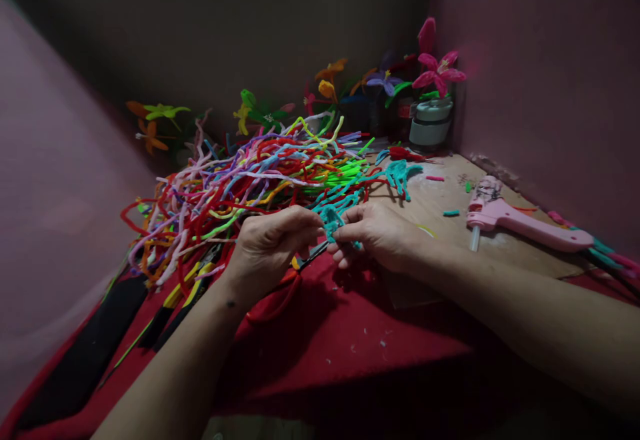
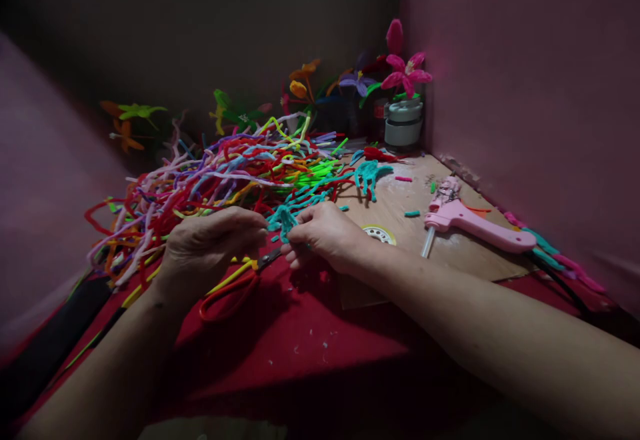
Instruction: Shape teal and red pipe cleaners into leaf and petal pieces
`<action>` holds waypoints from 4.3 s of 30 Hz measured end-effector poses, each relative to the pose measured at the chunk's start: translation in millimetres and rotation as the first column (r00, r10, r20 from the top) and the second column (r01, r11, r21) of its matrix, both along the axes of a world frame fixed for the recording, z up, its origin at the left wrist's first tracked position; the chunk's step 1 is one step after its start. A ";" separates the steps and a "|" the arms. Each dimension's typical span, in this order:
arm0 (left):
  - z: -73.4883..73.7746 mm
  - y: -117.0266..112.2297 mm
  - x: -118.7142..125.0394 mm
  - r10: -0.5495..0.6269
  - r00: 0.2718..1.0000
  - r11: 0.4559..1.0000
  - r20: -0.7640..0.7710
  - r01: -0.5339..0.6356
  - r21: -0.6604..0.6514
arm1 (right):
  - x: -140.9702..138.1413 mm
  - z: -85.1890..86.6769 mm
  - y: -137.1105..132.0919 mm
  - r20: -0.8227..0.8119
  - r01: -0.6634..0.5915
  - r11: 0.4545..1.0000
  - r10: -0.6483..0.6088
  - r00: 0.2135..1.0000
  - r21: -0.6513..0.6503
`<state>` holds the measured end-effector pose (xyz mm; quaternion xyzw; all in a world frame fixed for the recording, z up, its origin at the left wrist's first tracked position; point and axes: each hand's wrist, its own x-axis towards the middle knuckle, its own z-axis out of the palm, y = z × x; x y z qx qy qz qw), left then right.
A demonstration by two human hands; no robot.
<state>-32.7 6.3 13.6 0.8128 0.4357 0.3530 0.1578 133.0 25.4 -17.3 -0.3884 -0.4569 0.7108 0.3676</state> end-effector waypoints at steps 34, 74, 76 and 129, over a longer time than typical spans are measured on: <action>1.8 -4.6 11.2 0.084 0.970 0.953 0.227 -0.012 -0.302 | 0.3 -2.0 2.2 -0.145 0.081 0.996 -0.073 0.987 0.048; -11.5 1.2 15.4 -0.054 0.903 0.819 0.426 0.284 -0.498 | 1.7 -6.0 2.8 -0.284 0.023 0.998 -0.040 0.958 -0.063; -12.1 0.0 16.9 -0.030 0.905 0.786 0.424 0.284 -0.550 | 0.7 -5.2 1.6 -0.286 0.053 0.997 -0.067 0.956 -0.057; -4.7 2.3 15.4 0.178 0.930 0.827 0.322 0.037 -0.561 | 2.1 0.4 -3.1 -0.170 0.043 0.997 -0.031 0.985 0.065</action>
